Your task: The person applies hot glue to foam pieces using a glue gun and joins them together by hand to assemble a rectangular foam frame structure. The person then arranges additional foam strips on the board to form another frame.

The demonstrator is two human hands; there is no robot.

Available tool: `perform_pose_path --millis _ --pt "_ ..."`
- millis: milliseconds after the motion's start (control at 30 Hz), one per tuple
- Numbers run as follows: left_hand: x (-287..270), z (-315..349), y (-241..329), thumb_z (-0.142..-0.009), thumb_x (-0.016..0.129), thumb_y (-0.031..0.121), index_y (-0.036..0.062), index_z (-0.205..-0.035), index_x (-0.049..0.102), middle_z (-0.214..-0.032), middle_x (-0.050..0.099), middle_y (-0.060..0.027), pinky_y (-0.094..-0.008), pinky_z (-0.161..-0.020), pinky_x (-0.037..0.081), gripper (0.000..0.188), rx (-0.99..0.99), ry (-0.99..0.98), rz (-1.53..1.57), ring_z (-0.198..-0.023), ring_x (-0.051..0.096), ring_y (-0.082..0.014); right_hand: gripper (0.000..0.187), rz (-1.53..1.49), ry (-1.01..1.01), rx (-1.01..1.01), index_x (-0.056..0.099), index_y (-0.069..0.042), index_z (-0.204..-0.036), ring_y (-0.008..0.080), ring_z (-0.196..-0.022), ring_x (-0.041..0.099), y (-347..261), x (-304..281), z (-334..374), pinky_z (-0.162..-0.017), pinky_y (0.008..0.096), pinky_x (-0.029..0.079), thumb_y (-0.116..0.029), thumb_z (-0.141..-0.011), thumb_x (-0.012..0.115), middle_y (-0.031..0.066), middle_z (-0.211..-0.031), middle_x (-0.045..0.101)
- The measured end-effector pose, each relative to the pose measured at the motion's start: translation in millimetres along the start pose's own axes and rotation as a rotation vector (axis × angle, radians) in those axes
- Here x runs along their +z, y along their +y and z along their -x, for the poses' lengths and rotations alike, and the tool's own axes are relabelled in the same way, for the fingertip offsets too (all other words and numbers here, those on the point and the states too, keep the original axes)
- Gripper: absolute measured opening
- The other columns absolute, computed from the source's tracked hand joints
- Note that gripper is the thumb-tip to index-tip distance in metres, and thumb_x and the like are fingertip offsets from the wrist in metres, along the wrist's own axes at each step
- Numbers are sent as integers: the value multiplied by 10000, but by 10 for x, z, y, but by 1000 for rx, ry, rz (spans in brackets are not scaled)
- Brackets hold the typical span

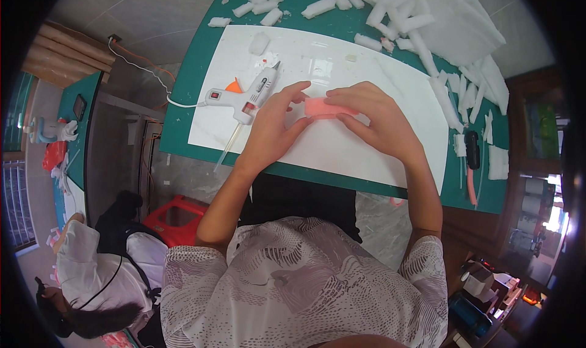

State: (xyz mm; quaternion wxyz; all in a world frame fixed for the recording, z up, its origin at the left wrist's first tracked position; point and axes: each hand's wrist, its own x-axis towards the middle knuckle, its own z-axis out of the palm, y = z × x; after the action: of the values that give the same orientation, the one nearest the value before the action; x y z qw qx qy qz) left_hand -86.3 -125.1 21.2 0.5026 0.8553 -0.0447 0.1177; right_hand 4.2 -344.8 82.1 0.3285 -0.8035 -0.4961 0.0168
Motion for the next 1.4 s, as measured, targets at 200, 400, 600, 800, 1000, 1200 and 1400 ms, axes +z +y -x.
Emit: perform_pose_path --millis 200,400,600,800,1000,1200,1400 --pt "8 -21 -63 -848 775 83 62 -1365 568 -1241 661 -110 -343 -906 523 558 123 39 -77 -1092 649 -225 351 68 -5 -25 720 -85 -1181 284 -1100 619 15 3 -33 -917 376 521 -29 -836 695 72 -1229 698" --pt "49 3 -68 -856 769 91 33 -1257 619 -1263 667 -115 -345 -891 533 432 137 59 -113 -1073 659 -240 352 62 4 -14 725 -102 -1183 285 -1105 612 58 9 -23 -915 375 523 -25 -841 689 72 -1232 695" --pt "80 1 -67 -881 728 90 10 -1226 618 -1224 663 -154 -382 -934 522 371 148 67 -60 -1092 647 -334 352 55 19 -22 726 -111 -1183 287 -1101 609 83 6 -14 -918 376 521 -21 -845 685 76 -1232 692" --pt "89 -1 -38 -888 717 74 6 -1195 617 -1207 664 -160 -380 -929 525 330 94 45 -41 -1078 653 -334 339 52 4 4 727 -108 -1177 291 -1128 601 100 7 -2 -935 381 517 -18 -854 675 87 -1247 674" --pt "103 1 -42 -884 718 53 -4 -1185 612 -1194 663 -166 -360 -867 562 324 62 63 -17 -1017 674 -311 502 36 54 36 618 -106 -1338 309 -1208 572 87 38 41 -1028 390 470 -79 -847 721 121 -1339 608" --pt "93 -18 -57 -877 724 43 -11 -1185 613 -1190 665 -168 -353 -851 573 332 66 58 -15 -997 681 -302 670 -151 27 202 505 -119 -1445 284 -1212 569 185 69 125 -1071 399 448 -94 -825 759 125 -1360 582" --pt "107 -22 -55 -876 727 51 -13 -1170 620 -1176 669 -171 -356 -843 575 320 89 71 -32 -976 685 -304 642 -243 65 224 496 -130 -1455 280 -1148 615 281 158 177 -992 367 518 -50 -855 708 136 -1341 585"
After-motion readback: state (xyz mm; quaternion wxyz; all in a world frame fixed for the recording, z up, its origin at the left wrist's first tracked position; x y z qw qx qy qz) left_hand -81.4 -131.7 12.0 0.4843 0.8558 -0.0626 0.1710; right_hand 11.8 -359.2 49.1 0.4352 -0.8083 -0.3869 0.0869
